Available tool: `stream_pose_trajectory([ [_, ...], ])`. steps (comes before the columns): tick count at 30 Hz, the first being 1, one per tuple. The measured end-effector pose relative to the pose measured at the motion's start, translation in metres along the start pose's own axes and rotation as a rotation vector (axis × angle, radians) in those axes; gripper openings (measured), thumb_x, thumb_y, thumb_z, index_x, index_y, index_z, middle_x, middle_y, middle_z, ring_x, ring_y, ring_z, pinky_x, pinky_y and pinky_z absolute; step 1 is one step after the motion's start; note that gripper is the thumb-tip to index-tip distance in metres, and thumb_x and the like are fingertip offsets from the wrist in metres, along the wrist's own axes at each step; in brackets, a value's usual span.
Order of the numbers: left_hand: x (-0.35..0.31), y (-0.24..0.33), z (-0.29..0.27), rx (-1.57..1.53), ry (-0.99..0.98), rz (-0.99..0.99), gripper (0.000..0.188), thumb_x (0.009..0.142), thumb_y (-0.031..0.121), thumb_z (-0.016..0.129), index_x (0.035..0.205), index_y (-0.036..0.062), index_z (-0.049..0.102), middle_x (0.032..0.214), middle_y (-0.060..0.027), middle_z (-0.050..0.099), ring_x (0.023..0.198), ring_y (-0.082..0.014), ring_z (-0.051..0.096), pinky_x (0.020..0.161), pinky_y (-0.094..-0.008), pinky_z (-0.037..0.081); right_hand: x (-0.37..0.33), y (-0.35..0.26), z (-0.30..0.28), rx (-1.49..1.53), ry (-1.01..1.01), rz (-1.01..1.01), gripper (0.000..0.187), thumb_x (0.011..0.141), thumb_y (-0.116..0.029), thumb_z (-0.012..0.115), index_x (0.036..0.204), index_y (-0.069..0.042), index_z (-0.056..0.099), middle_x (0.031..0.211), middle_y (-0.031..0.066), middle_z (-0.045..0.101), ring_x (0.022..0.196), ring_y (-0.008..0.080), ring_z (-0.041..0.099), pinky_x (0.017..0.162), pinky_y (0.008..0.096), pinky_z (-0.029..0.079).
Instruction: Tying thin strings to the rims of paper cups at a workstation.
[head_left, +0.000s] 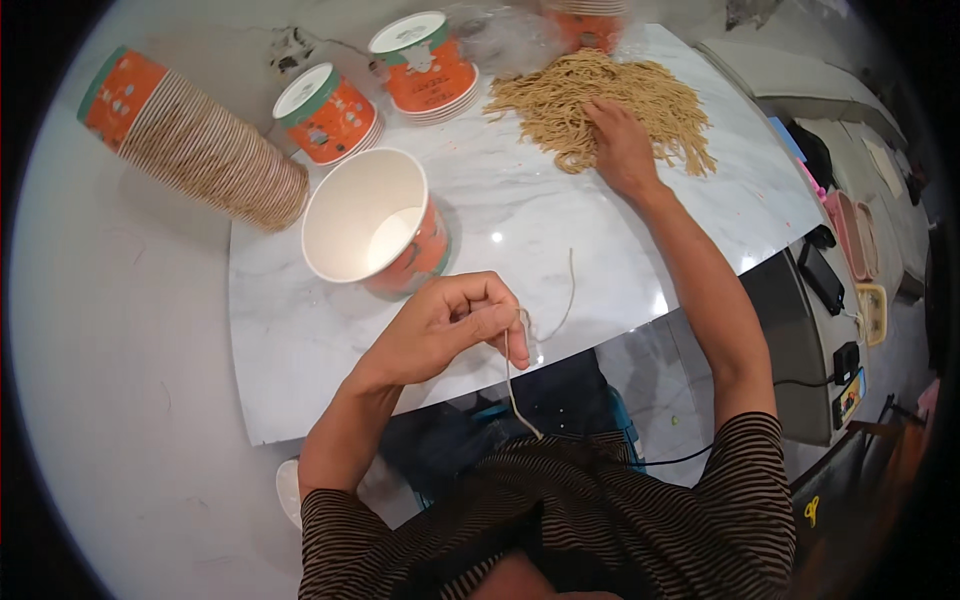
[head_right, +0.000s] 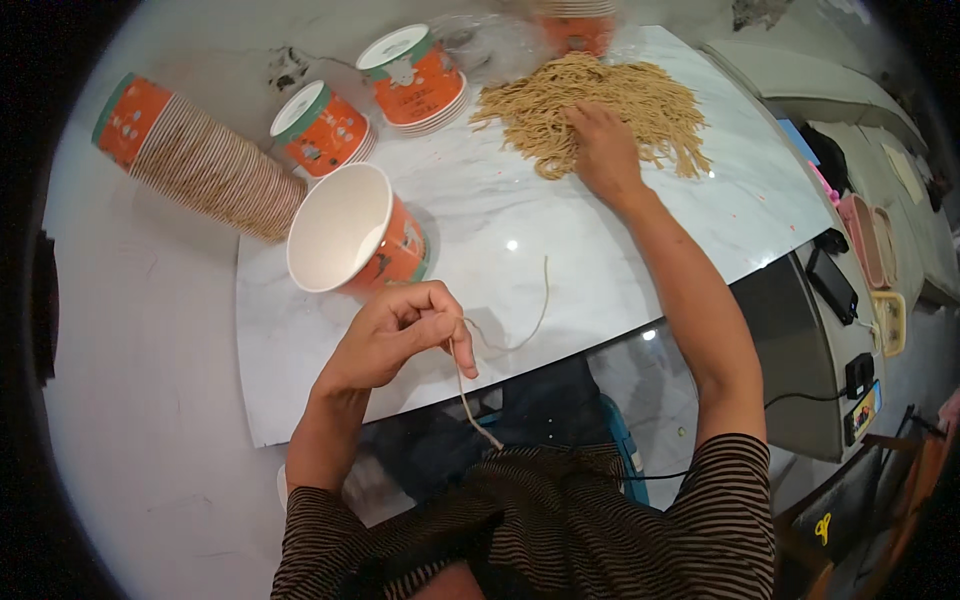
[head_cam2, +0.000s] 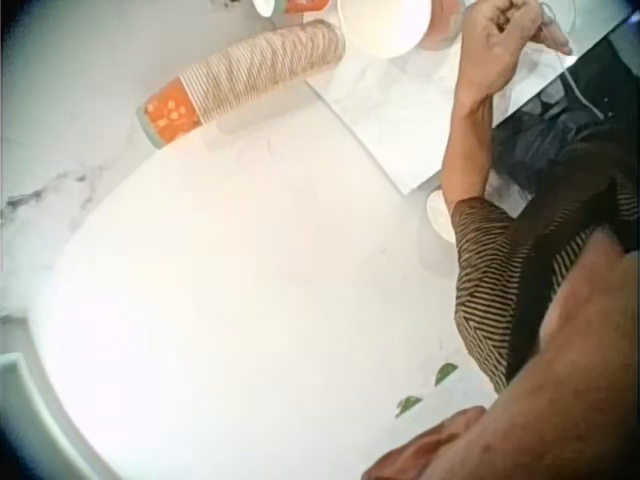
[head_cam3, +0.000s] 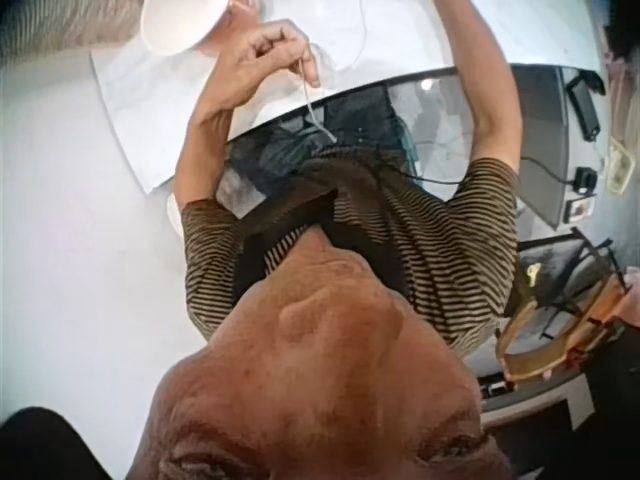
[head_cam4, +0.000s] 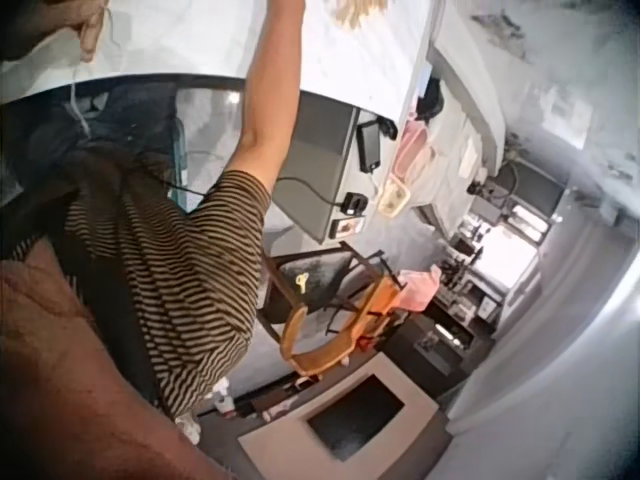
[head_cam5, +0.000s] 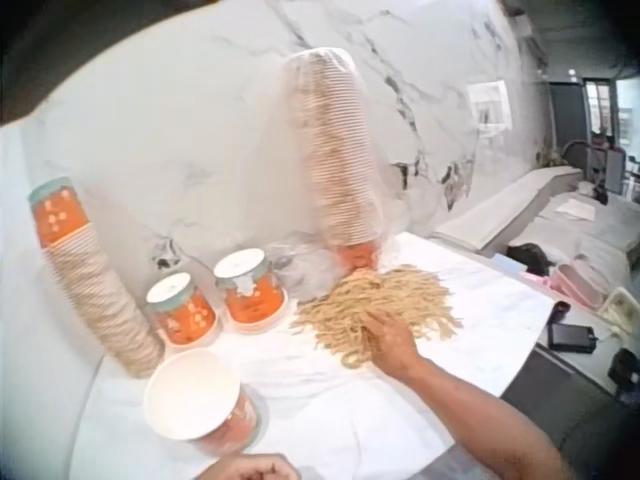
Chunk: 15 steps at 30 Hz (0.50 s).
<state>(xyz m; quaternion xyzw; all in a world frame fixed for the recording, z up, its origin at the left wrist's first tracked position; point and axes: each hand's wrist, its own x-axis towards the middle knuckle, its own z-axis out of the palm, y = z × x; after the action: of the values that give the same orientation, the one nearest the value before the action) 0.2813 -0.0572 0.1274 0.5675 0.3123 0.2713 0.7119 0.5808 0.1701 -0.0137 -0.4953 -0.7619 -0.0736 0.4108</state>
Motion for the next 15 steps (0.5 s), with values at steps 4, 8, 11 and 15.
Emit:
stream_pose_trajectory([
  [4,-0.01,-0.002,-0.008,-0.051,0.049,-0.102,0.024,0.109,0.022,0.057,0.101,0.0003,0.061,0.091,-0.0113,0.073,0.08,-0.0178,0.073,0.075,-0.0295,0.06,0.011,0.017,-0.033,0.321,-0.069,0.213,0.031,0.096,-0.01,0.064,0.125,-0.006,0.072,0.121,0.0196,0.072,0.11,0.0351,0.069,0.098,0.041,0.053],
  [8,-0.023,-0.014,-0.012,-0.078,0.109,-0.145,0.026,0.109,0.026,0.057,0.101,0.0009,0.061,0.09,-0.0107,0.073,0.074,-0.0167,0.073,0.069,-0.0282,0.059,0.03,-0.036,-0.087,0.24,0.026,0.218,0.03,0.101,-0.014,0.062,0.128,-0.006,0.071,0.112,0.0177,0.075,0.096,0.0295,0.073,0.085,0.0382,0.056],
  [11,-0.021,-0.022,-0.013,-0.093,0.1,-0.162,0.027,0.108,0.026,0.057,0.101,0.0014,0.061,0.089,-0.0104,0.073,0.073,-0.0165,0.073,0.067,-0.028,0.059,0.012,-0.104,-0.116,0.676,-0.342,0.251,0.029,0.104,-0.019,0.061,0.127,-0.004,0.071,0.112,0.0092,0.077,0.088,0.0185,0.072,0.073,0.0313,0.058],
  [15,-0.014,-0.026,-0.011,-0.135,0.08,-0.159,0.027,0.108,0.027,0.058,0.101,0.0017,0.062,0.088,-0.0104,0.072,0.073,-0.0167,0.072,0.066,-0.0282,0.059,-0.025,-0.183,-0.132,1.114,-1.099,0.329,0.04,0.101,-0.014,0.065,0.139,0.0,0.062,0.1,0.0106,0.076,0.067,0.0122,0.068,0.059,0.0274,0.057],
])
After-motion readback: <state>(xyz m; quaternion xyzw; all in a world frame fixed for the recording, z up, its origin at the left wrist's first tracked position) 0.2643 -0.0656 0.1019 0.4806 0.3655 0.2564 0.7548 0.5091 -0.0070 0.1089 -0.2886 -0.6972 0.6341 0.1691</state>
